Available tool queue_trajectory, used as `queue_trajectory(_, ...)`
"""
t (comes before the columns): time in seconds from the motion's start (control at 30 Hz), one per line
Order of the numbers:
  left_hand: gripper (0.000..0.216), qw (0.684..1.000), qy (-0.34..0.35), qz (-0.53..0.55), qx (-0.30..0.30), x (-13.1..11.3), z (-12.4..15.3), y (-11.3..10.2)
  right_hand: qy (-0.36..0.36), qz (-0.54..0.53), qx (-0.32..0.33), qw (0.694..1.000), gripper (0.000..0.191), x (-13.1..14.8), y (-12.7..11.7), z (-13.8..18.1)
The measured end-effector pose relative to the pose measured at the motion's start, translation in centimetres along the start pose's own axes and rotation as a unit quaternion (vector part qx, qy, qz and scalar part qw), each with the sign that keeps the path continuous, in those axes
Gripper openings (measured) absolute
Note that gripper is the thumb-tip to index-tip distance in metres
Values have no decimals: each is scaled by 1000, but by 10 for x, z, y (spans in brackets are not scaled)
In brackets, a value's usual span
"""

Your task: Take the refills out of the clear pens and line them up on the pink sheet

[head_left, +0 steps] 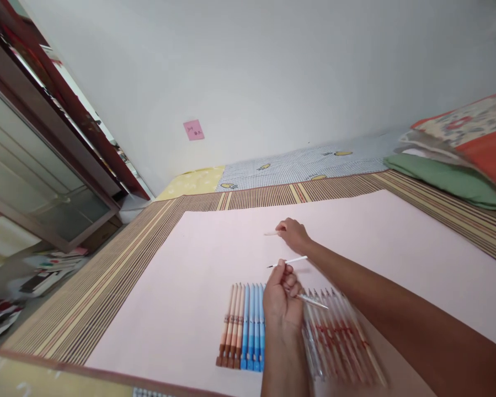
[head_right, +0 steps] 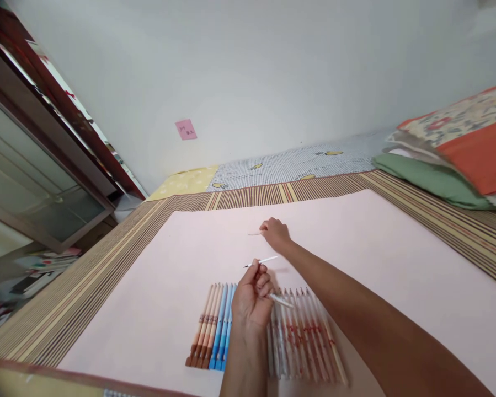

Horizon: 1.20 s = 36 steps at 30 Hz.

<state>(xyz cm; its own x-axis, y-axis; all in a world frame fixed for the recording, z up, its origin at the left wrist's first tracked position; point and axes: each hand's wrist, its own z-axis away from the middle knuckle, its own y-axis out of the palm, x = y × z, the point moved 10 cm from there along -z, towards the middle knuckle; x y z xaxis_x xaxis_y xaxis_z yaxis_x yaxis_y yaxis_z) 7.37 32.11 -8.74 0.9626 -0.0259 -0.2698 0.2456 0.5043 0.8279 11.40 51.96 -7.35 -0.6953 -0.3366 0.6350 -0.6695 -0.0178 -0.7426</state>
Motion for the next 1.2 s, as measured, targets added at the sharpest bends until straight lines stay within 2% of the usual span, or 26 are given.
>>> queue_trajectory(0.17,30,1000,5,2,-9,-1,1,-3,-14,85,12,996,15,6,-1,4)
queue_trajectory(0.37,30,1000,8,2,0,0,-1,-5,-28,126,35,991,15,15,1,1)
queue_trajectory(0.63,31,1000,10,-5,-13,-2,0,-4,-21,131,37,990,15,12,5,-7)
queue_trajectory(1.0,23,1000,26,-10,2,-3,-6,-10,-53,116,65,990,17,13,1,-1)
queue_trajectory(1.2,30,1000,18,-10,-9,-1,-3,-10,-58,110,61,990,19,16,2,-3)
